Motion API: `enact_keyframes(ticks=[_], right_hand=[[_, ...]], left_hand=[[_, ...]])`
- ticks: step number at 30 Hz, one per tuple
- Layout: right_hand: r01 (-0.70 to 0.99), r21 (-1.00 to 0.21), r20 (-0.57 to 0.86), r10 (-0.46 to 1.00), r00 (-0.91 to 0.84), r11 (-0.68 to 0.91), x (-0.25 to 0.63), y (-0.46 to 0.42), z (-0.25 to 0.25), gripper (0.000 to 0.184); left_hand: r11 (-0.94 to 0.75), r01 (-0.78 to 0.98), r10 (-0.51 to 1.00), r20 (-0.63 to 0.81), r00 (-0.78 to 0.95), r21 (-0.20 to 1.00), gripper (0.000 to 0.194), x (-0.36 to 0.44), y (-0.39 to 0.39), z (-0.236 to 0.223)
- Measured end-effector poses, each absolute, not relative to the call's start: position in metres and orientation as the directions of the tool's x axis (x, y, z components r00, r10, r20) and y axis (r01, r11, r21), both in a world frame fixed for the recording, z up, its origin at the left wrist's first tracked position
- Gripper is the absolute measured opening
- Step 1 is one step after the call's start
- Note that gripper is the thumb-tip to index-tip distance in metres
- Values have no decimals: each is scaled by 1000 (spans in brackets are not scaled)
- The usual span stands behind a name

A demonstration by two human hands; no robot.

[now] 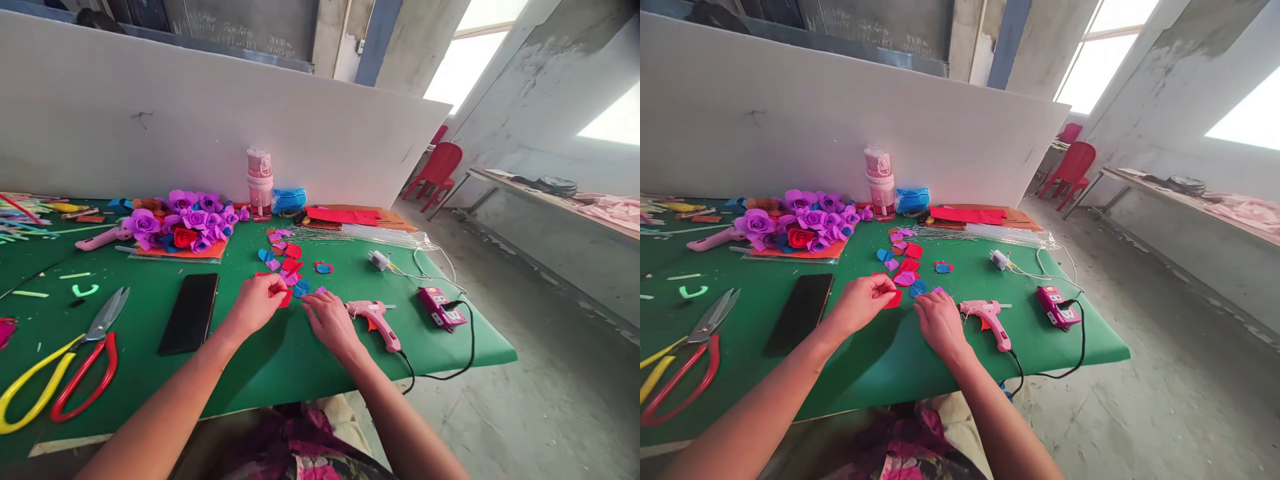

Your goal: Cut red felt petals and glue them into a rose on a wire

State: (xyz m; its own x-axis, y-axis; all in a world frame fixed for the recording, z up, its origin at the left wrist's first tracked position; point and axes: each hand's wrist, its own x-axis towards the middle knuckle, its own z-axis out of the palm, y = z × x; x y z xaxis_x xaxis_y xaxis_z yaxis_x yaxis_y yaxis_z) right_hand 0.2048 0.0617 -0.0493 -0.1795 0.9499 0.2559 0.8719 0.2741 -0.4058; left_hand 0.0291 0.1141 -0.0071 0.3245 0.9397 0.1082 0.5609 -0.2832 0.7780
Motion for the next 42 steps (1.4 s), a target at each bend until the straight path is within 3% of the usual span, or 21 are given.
enact_keyframes(ticks=[7,11,13,15,18,20,23,25,27,30,32,34,36,39,42], right_hand=[[897,-365,281,948,-149,249,204,49,-45,28],[859,-483,390,920,34,173,232,35,-26,29],[854,-519,396,897,197,42,259,23,-22,29],[849,-520,336,891,304,-93,287,11,-25,30],[806,-533,138,913,383,-258,317,-4,-39,35],[785,-548,21,934,357,-288,325,-7,-48,36],[841,-457,-34,950,309,-290,326,-4,-54,27],[871,-391,-55,952,302,-299,326,-1,-54,19],[855,-409,-79,946,314,-318,328,0,-52,15],[695,-625,-102,920,380,-356,331,-3,-49,21],[480,-819,-99,901,422,-315,327,-9,-45,33],[266,-935,-95,891,445,-233,317,-15,-41,48],[66,-967,-204,900,386,-248,302,-21,-37,48],[-153,-913,-405,890,210,-379,278,-27,-33,43],[-114,-899,-436,890,135,-423,261,-30,-33,41]], left_hand=[[-155,468,842,-131,523,870,5,36,117,-34],[-138,462,823,-158,546,876,5,46,120,-51],[-136,451,830,-147,539,882,7,46,119,-57],[-132,448,852,-130,507,884,8,43,117,-60],[-108,434,874,-123,470,894,7,40,114,-62],[-65,384,867,-139,479,921,7,41,111,-59],[28,286,841,-177,512,958,9,44,107,-56],[34,288,847,-180,501,957,9,46,105,-56],[-15,338,868,-156,472,941,7,47,104,-59],[-82,396,886,-115,450,914,4,47,103,-63],[-99,414,891,-104,442,905,4,47,103,-63],[-113,431,896,-96,433,896,6,47,102,-62],[-139,461,901,-81,426,876,9,47,100,-60],[-183,515,906,-60,420,837,14,47,96,-58],[-188,517,913,-45,406,835,16,47,93,-57]])
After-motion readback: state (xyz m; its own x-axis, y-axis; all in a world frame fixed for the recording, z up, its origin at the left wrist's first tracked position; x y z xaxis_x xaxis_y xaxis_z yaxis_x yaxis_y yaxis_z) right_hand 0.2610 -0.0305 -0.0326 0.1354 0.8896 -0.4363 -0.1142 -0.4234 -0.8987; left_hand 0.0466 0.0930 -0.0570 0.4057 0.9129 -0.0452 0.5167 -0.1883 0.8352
